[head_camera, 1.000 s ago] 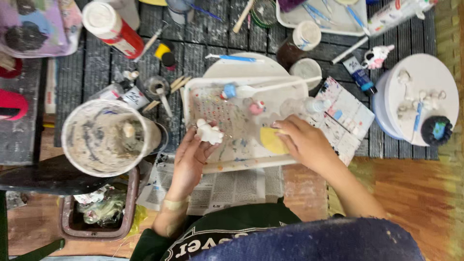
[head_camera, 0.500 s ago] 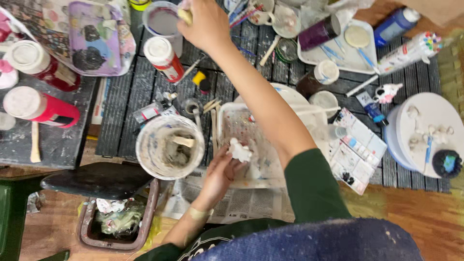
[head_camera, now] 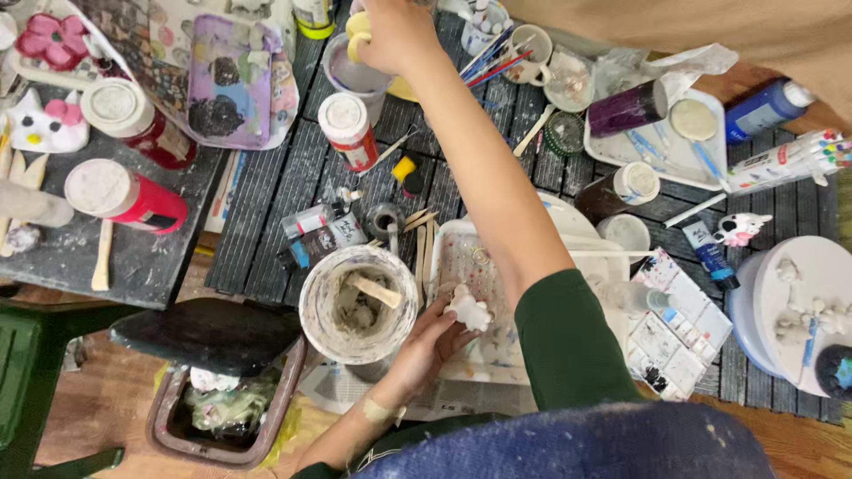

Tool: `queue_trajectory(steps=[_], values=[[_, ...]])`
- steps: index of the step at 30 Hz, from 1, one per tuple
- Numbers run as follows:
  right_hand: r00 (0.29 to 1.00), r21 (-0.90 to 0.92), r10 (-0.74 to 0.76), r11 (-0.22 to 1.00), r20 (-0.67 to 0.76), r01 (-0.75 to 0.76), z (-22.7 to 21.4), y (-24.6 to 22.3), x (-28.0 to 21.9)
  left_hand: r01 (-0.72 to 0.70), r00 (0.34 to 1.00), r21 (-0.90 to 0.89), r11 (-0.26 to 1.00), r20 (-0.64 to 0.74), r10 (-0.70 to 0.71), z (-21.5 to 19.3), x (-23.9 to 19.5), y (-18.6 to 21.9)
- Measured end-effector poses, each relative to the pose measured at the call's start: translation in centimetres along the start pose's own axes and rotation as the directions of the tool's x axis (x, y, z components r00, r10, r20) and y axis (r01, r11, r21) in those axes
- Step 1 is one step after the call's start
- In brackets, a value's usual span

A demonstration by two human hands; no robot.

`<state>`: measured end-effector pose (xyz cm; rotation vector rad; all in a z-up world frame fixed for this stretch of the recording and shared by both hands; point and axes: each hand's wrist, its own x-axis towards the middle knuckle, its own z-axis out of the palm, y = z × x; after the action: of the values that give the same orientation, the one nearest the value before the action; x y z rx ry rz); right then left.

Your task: The person shapes a small white clay figure using a yellow sponge and a blue paintbrush. They repeatedly smooth the surface and apply a liquid to the figure while working at a cluttered craft table.

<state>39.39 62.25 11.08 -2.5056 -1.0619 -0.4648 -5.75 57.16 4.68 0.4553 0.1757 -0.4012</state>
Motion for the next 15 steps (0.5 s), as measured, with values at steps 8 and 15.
queue_trajectory(steps=[8,15], values=[[0.995,0.16,-0.102,0.982,0.019,0.098,-0.4,0.3,-0.6,-0.007,0.999,-0.005,1.0,-0.047,0.006,0.8,-0.2,0.2],[0.969,0.136,-0.129,0.978,-0.208,0.16,2.6,-1.1,-0.4,0.007,0.999,0.011,1.0,-0.051,-0.006,0.4,-0.2,-0.3]])
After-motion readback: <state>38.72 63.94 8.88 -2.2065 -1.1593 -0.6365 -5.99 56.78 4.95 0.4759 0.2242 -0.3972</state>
